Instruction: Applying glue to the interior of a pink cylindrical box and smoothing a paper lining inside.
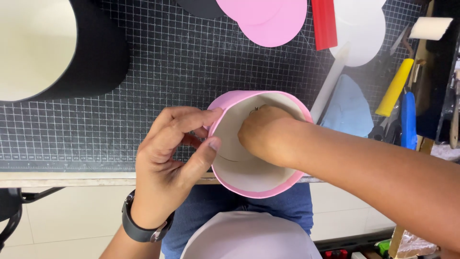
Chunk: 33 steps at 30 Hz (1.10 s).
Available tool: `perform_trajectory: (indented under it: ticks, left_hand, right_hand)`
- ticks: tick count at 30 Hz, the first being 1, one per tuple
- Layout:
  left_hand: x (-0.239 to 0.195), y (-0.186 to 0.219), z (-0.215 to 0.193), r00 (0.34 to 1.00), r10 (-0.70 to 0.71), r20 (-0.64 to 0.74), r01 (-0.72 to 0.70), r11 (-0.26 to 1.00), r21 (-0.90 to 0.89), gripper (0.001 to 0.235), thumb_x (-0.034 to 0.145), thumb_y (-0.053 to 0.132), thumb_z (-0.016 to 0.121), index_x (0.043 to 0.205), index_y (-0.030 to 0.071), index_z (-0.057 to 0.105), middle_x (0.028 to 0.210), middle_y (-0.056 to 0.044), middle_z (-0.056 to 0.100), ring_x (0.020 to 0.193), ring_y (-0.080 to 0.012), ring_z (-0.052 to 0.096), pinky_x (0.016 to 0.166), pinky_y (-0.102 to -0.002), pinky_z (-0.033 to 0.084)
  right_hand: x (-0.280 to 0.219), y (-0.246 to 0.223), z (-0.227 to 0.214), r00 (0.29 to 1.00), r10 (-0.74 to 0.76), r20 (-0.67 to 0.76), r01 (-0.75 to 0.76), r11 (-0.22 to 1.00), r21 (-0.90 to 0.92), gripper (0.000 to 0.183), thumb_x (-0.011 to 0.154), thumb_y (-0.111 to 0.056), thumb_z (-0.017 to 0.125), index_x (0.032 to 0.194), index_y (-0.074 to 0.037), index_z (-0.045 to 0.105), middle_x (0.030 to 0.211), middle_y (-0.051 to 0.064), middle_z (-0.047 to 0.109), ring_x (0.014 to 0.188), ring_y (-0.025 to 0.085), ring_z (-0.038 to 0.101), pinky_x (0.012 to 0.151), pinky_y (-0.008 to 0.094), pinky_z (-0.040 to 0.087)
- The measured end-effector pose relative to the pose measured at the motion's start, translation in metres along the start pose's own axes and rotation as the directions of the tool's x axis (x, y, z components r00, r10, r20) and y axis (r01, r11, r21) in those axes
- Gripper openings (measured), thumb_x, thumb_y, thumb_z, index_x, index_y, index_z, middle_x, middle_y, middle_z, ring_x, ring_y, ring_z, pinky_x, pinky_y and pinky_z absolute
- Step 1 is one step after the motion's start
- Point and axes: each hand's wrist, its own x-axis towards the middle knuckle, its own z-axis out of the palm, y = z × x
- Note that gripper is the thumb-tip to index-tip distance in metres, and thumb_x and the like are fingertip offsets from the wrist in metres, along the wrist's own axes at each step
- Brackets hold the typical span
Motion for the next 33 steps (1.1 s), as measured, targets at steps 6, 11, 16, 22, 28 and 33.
perform_trajectory:
  ticks: [6,11,16,22,28,33]
  left_hand:
    - [-0.001,-0.002,0.000,1.000,0.026,-0.014,-0.025,1.000,0.011,0.025,0.097,0.008,0.069,0.122,0.008,0.069,0.113,-0.008,0.063,0.090,-0.0120,0.063,0.078,-0.022,0.060]
    - [-0.002,-0.002,0.000,0.999,0.051,-0.019,-0.050,0.999,0.016,0.024,0.097,0.007,0.069,0.121,0.008,0.068,0.113,-0.009,0.063,0.090,-0.0122,0.063,0.078,-0.022,0.059]
    - [-0.005,-0.001,0.000,0.997,0.073,-0.034,-0.072,0.997,0.015,0.026,0.097,0.005,0.070,0.123,0.008,0.068,0.112,-0.008,0.063,0.089,-0.0119,0.062,0.077,-0.022,0.058]
    - [-0.010,0.004,-0.001,0.995,0.090,-0.039,-0.088,0.995,0.039,0.031,0.098,0.007,0.068,0.129,0.012,0.069,0.111,-0.005,0.062,0.090,-0.0091,0.060,0.079,-0.020,0.056]
    - [-0.012,0.005,0.000,0.994,0.101,-0.039,-0.099,0.993,0.064,0.031,0.098,0.006,0.065,0.129,0.011,0.068,0.111,-0.005,0.062,0.090,-0.0095,0.061,0.078,-0.021,0.055]
    - [-0.013,0.007,0.000,0.996,0.081,-0.043,-0.079,0.995,0.053,0.030,0.099,0.007,0.064,0.129,0.012,0.068,0.112,-0.004,0.061,0.087,-0.0083,0.061,0.077,-0.021,0.055]
  right_hand:
    - [0.009,0.001,0.002,1.000,0.015,0.026,-0.016,1.000,0.007,0.034,0.092,-0.033,0.072,0.123,-0.019,0.073,0.126,0.000,0.071,0.119,0.021,0.065,0.109,0.037,0.047]
    - [0.005,0.000,0.002,0.999,0.004,-0.050,-0.007,0.998,-0.056,0.029,0.096,-0.029,0.068,0.123,-0.018,0.072,0.129,0.001,0.069,0.121,0.024,0.064,0.107,0.038,0.048]
    - [0.004,-0.005,0.002,0.996,0.086,-0.008,-0.085,0.995,0.050,0.039,0.098,-0.037,0.063,0.132,-0.018,0.068,0.136,0.003,0.066,0.126,0.025,0.063,0.109,0.040,0.048]
    - [0.033,-0.013,0.061,0.840,0.051,-0.540,-0.145,0.980,-0.134,0.016,0.091,-0.025,0.062,0.102,-0.019,0.073,0.107,0.009,0.073,0.096,0.028,0.070,0.087,0.038,0.055]
    - [0.032,-0.025,0.066,0.808,0.222,-0.545,-0.259,0.966,0.010,0.072,0.090,-0.024,0.059,0.153,0.000,0.035,0.162,0.040,0.024,0.118,0.040,0.062,0.091,0.043,0.056]
    - [0.040,-0.027,0.063,0.786,0.293,-0.544,-0.188,0.952,0.242,0.067,0.099,-0.021,0.041,0.160,-0.002,0.020,0.167,0.031,0.014,0.146,0.046,0.033,0.109,0.049,0.044]
